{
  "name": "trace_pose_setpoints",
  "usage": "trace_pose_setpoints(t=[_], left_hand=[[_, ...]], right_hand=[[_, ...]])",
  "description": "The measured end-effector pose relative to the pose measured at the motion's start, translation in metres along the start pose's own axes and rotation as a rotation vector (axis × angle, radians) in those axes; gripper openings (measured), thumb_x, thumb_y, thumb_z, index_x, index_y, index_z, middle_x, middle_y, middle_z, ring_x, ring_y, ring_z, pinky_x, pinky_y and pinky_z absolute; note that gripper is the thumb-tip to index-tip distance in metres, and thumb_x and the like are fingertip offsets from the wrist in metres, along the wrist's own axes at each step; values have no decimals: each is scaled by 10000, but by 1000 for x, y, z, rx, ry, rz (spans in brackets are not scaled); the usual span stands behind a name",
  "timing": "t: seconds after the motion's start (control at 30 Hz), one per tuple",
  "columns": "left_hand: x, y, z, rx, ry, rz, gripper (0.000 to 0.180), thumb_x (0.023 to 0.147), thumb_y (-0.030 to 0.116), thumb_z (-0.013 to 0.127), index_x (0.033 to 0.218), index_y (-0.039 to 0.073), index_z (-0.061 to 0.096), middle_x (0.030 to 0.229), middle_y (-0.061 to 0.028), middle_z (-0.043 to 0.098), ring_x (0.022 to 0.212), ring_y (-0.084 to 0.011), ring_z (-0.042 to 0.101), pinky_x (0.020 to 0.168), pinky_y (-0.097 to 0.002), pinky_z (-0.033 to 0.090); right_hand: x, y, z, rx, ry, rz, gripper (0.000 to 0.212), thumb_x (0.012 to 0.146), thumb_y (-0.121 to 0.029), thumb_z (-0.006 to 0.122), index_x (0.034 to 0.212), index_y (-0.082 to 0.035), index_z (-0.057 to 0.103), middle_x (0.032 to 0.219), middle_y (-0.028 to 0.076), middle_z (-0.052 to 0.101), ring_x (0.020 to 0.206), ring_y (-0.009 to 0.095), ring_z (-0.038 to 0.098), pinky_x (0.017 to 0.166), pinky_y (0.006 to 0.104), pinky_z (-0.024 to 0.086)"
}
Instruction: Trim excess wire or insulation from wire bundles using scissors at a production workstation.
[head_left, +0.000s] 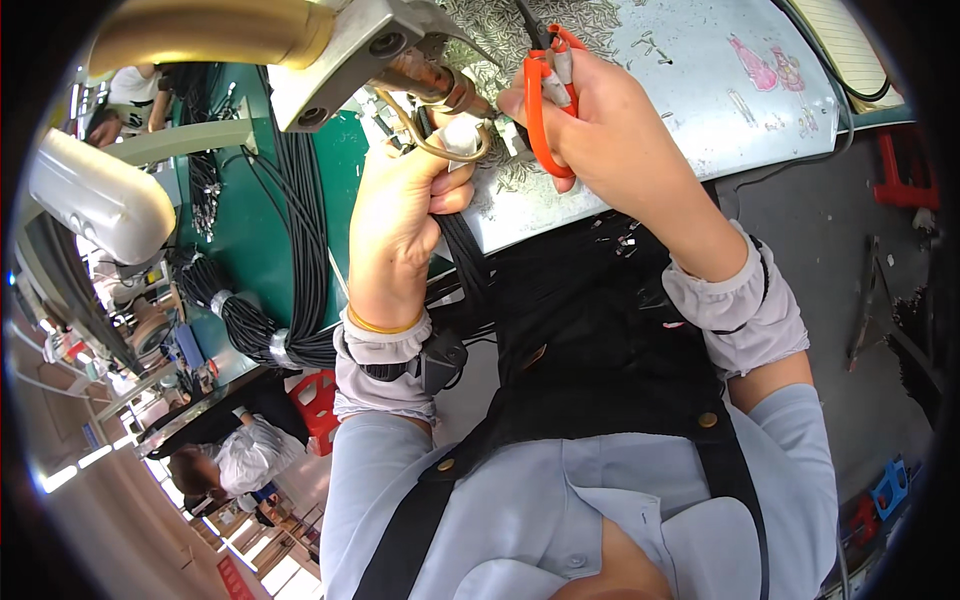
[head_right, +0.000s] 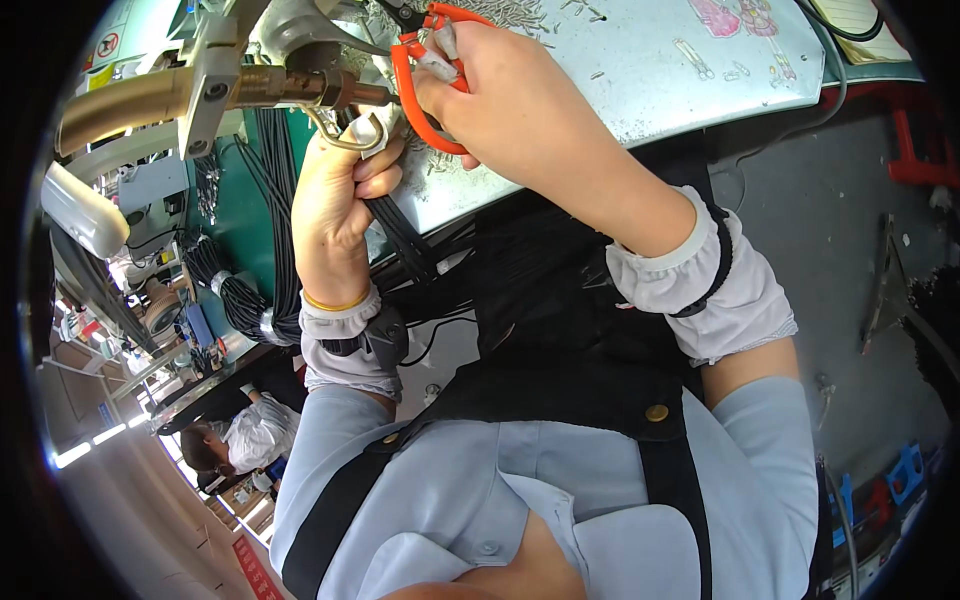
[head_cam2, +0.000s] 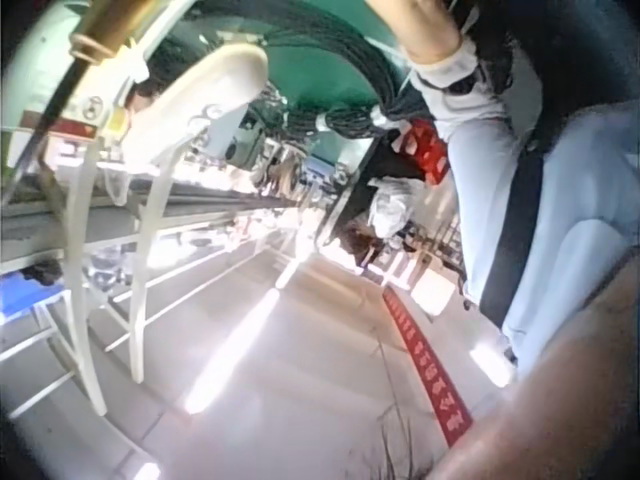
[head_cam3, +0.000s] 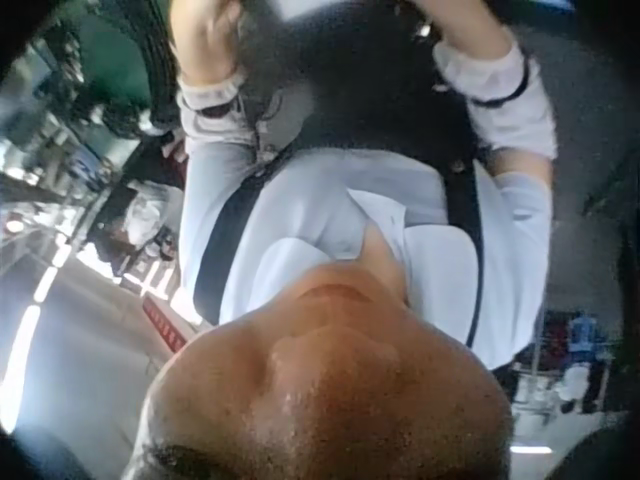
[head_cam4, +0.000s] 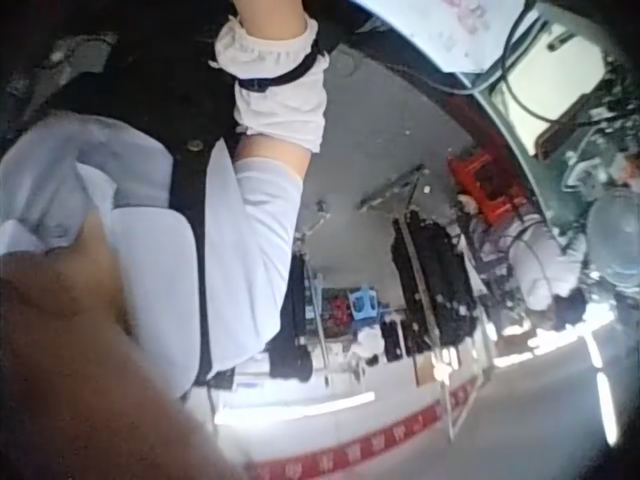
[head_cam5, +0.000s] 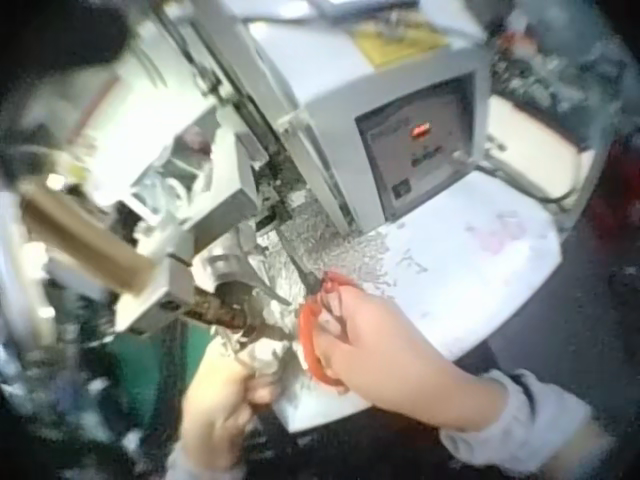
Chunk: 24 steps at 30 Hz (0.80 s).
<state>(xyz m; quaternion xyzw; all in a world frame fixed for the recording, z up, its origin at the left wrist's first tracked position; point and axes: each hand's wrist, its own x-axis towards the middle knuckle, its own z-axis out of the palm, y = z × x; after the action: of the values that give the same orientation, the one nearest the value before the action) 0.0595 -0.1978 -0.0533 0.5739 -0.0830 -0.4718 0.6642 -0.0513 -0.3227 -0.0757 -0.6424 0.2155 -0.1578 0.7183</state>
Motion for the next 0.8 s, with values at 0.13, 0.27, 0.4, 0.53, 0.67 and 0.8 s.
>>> trace_pose_setpoints(t=[0.13, 0.27, 0.4, 0.53, 0.67, 0.8], left_hand=[[0, 0, 2, -17, -9, 2, 75, 769, 22, 594, 823, 18, 544, 598, 36, 435, 435, -15, 292, 370, -159, 200], [-5, 1, 4, 108, 20, -1, 88, 801, 69, 556, 865, 22, 519, 644, 30, 410, 463, -15, 272, 372, -150, 188], [-21, 0, 4, 14, -92, 53, 130, 773, 27, 593, 894, -17, 574, 655, 1, 503, 508, -50, 408, 418, -168, 295], [-46, -14, 22, 51, 79, 86, 126, 785, 23, 578, 901, -26, 571, 744, -28, 555, 649, -84, 503, 532, -200, 398], [-65, -31, 23, 236, 140, 333, 115, 790, -1, 560, 902, -27, 567, 825, -56, 585, 763, -121, 547, 660, -240, 445], [-76, -42, 19, 397, 36, 315, 101, 789, -20, 557, 890, -27, 563, 846, -55, 588, 762, -117, 551, 676, -232, 443]], right_hand=[[0, 2, 0, -3, 6, -19, 166, 841, -167, 549, 830, -6, 510, 526, -7, 431, 405, 62, 391, 374, 215, 319], [-5, 1, 3, 9, 17, -25, 161, 842, -167, 545, 829, -10, 512, 537, -7, 434, 409, 61, 392, 379, 215, 324], [-24, -8, -6, 126, -64, 18, 154, 843, -160, 542, 825, -9, 515, 553, -10, 440, 424, 64, 405, 393, 217, 336], [-36, -2, 1, -128, 248, -379, 126, 831, -125, 556, 814, -6, 521, 585, -13, 466, 463, 59, 432, 417, 213, 350], [-56, -14, 11, -511, 253, -679, 88, 807, -76, 583, 800, -4, 533, 625, -7, 502, 516, 44, 456, 442, 200, 356], [-61, -15, 14, -357, 75, -406, 81, 801, -65, 593, 793, -2, 544, 640, 5, 523, 528, 39, 469, 450, 188, 357]])
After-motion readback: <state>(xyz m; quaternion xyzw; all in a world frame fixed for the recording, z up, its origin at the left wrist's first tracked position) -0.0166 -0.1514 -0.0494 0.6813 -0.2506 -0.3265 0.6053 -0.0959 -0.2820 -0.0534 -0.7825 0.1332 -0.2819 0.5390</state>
